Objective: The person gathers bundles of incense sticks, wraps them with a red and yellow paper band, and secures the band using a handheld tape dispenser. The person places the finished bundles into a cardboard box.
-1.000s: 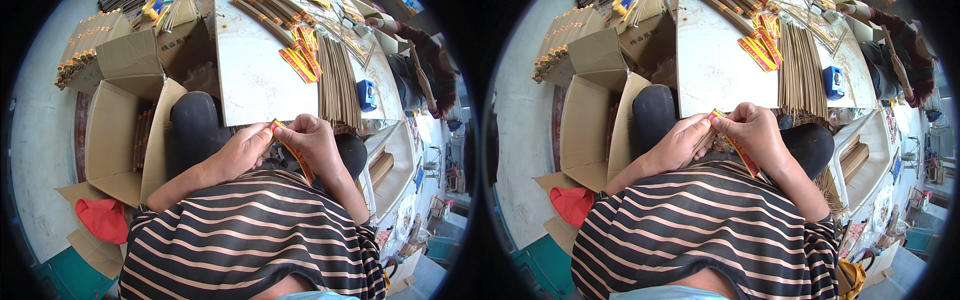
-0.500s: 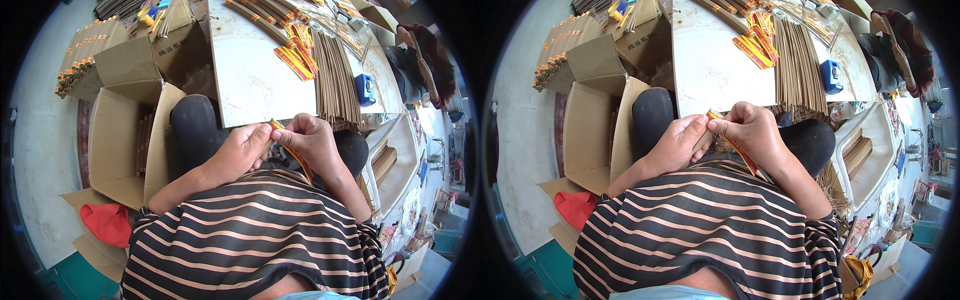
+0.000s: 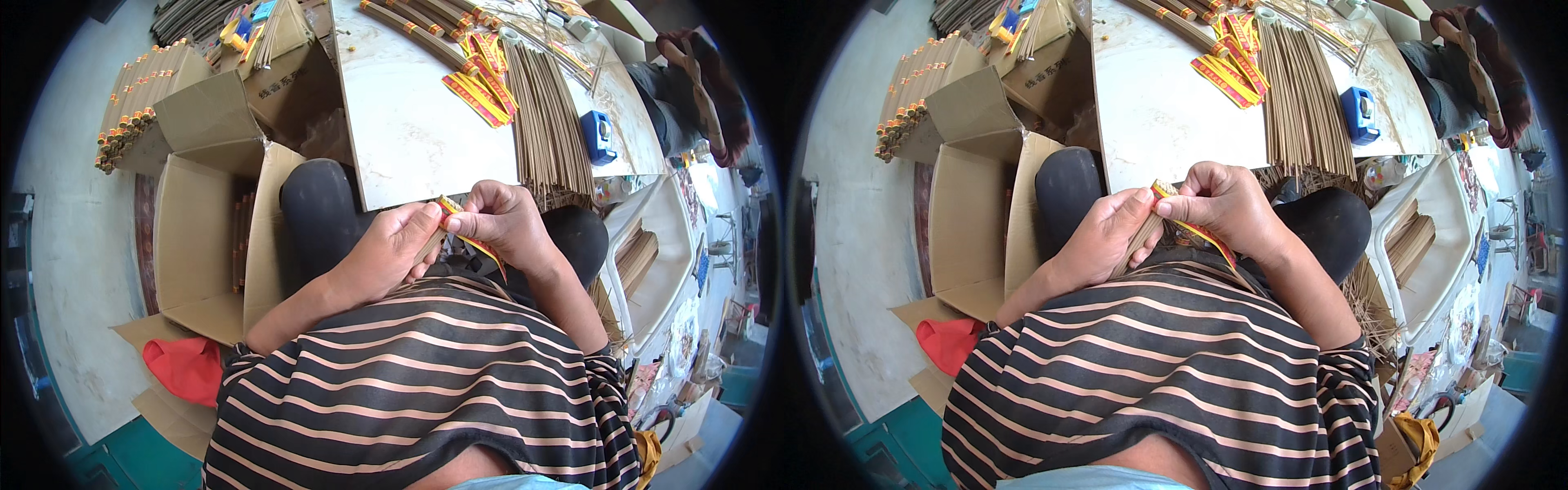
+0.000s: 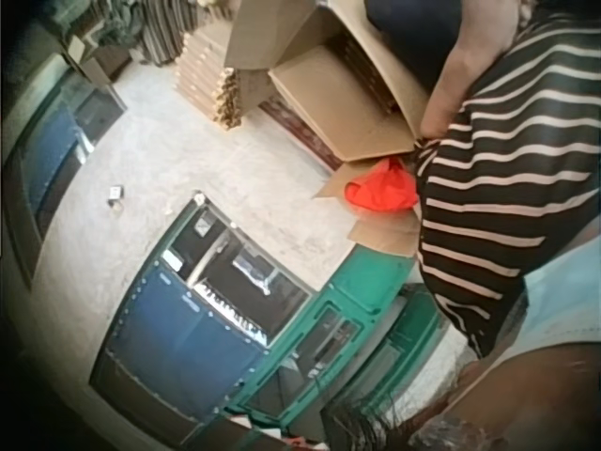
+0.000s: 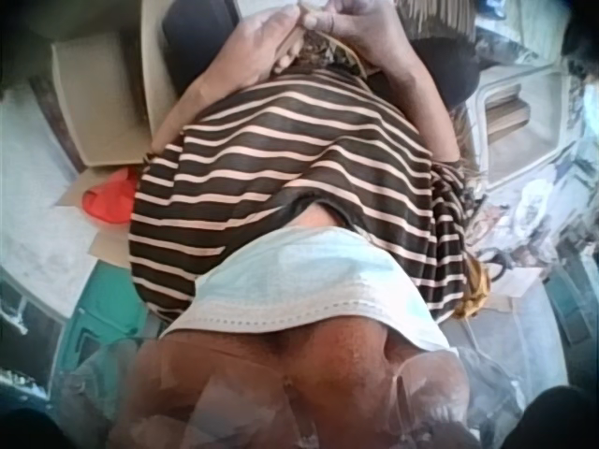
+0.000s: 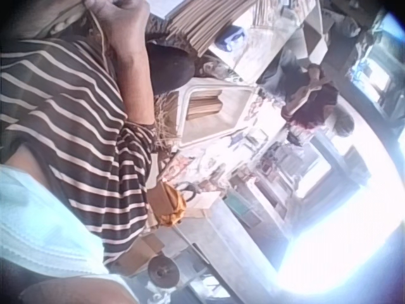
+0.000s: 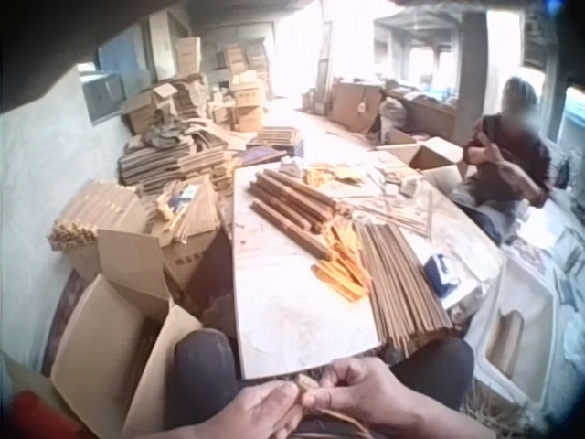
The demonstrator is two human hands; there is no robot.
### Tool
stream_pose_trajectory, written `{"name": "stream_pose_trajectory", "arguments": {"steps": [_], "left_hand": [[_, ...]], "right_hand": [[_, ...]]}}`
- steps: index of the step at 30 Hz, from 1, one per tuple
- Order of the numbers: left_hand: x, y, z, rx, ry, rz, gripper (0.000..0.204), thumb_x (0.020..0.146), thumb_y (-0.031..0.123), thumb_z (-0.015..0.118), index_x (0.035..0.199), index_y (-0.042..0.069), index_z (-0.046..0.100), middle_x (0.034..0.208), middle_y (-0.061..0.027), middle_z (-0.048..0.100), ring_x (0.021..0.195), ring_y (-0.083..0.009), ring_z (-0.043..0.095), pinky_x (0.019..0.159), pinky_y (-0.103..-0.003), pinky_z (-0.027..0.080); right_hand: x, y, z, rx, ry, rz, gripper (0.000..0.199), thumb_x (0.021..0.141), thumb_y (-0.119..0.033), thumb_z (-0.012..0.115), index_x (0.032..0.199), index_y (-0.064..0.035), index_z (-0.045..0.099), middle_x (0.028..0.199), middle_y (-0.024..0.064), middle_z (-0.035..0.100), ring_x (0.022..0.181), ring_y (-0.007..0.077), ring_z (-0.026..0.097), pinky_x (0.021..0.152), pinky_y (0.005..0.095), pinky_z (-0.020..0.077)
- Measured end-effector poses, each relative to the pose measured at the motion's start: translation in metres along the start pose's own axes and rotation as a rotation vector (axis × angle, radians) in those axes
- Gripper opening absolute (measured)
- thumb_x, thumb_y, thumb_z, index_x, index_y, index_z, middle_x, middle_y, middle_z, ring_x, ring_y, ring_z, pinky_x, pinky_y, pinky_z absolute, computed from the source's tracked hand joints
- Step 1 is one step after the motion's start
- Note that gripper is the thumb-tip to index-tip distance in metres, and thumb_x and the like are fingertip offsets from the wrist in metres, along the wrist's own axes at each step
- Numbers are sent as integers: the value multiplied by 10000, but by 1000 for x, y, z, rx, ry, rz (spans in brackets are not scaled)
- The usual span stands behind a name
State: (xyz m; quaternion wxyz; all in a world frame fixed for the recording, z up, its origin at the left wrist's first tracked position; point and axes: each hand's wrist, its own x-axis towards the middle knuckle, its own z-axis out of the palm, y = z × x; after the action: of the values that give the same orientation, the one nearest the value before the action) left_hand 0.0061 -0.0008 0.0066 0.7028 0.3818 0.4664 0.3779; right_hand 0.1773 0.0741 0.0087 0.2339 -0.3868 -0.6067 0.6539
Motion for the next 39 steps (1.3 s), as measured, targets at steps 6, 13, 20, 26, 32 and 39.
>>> {"name": "stream_pose_trajectory", "arguments": {"steps": [6,13,20,26,32,39], "left_hand": [[1,-1,1,32,-20,4,393,984,375,299,966,33,492,669,-6,488,532,-45,440,477,-160,366],[3,-1,3,28,-13,-13,398,982,381,301,963,31,489,669,-6,486,531,-45,437,477,-164,366],[3,-1,4,48,6,-12,398,982,382,300,959,33,489,663,-3,477,530,-41,428,473,-167,363],[3,-3,8,118,84,57,387,983,358,319,1004,17,502,655,2,462,534,-44,418,472,-166,363],[4,-9,16,263,201,140,388,983,333,337,1039,-14,503,655,9,439,574,-47,411,512,-174,370],[6,-22,22,524,280,238,500,982,324,345,1277,-79,379,830,-128,576,761,-141,558,705,-233,457]], "right_hand": [[1,0,-6,48,-38,42,268,726,-188,762,666,-32,553,588,-27,515,529,38,441,446,175,349],[1,5,-9,-59,-11,9,281,722,-209,766,668,-27,559,594,-25,523,539,38,445,453,179,363],[0,2,-7,-126,17,5,287,719,-223,766,680,-28,559,597,-21,524,550,40,448,466,186,377],[2,8,-3,-439,233,-350,312,726,-243,759,741,-16,545,655,-14,529,586,44,458,517,184,382],[-11,-14,0,-476,163,-19,334,750,-274,733,753,27,586,627,-1,546,577,55,467,513,204,399],[-18,-12,-3,-278,-9,161,314,834,-285,648,858,28,633,656,2,568,606,58,478,548,203,408]]}}
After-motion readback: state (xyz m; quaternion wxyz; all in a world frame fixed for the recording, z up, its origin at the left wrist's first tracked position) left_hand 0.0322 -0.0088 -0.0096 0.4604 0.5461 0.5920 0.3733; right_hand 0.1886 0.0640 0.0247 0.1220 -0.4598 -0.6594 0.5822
